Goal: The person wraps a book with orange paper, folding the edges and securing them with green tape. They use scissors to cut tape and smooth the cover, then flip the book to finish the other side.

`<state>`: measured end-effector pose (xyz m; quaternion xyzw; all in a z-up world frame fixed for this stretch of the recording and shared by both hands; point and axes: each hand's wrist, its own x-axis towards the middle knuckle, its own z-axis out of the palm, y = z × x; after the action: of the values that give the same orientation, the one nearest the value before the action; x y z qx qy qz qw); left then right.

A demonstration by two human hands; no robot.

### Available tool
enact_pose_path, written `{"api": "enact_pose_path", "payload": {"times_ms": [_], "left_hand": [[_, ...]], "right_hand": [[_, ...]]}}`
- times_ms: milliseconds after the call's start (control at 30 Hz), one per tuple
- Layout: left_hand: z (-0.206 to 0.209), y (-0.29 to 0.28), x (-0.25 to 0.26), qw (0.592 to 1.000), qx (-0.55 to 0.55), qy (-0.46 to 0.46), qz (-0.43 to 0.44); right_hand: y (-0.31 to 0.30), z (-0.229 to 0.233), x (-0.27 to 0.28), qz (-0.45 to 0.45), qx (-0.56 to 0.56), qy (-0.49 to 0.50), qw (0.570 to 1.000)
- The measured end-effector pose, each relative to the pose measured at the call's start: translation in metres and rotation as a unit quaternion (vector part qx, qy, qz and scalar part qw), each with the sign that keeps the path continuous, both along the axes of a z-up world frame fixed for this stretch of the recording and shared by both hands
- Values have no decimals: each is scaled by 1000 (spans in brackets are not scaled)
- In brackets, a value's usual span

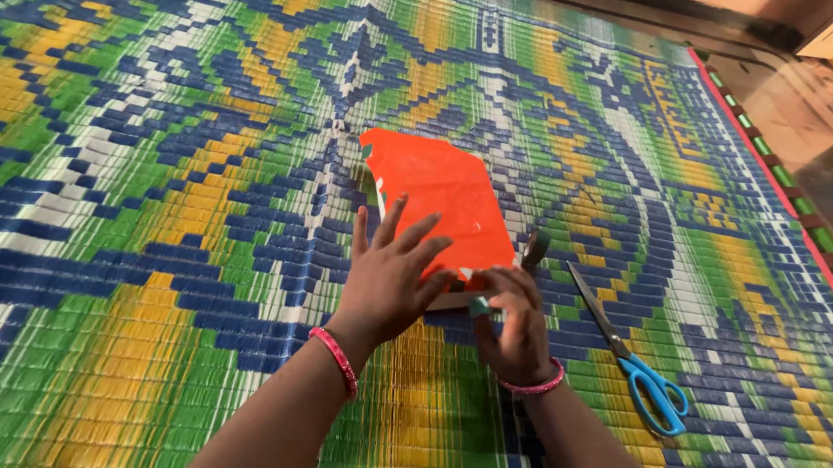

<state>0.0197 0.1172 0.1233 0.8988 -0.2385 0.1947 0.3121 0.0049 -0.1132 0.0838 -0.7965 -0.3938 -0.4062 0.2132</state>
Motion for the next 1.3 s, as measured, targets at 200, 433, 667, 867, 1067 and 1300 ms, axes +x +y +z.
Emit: {"api": "enact_pose_path", "payload": {"times_ms": [200, 433, 667, 867, 1067, 1300], "left_hand": [[-29, -2, 3, 999, -21, 18, -37], [-59, -3, 13, 991, -97, -64, -63], [-56, -3, 9, 989, -120, -64, -66], [-47, 3, 7, 984, -132, -70, -93], [-51, 2, 9, 988, -108, -75, -79], [-55, 2, 10, 986, -124, -79, -79]], "right_hand": [[-1, -4, 0, 1, -8, 35, 999], [0, 5, -6, 9, 9, 86, 996], [6, 52, -19, -97, -66, 211, 970], [27, 67, -23, -142, -156, 200, 957], [20, 59, -19, -95, -140, 127, 977], [15, 30, 1, -59, -75, 158, 983]]}}
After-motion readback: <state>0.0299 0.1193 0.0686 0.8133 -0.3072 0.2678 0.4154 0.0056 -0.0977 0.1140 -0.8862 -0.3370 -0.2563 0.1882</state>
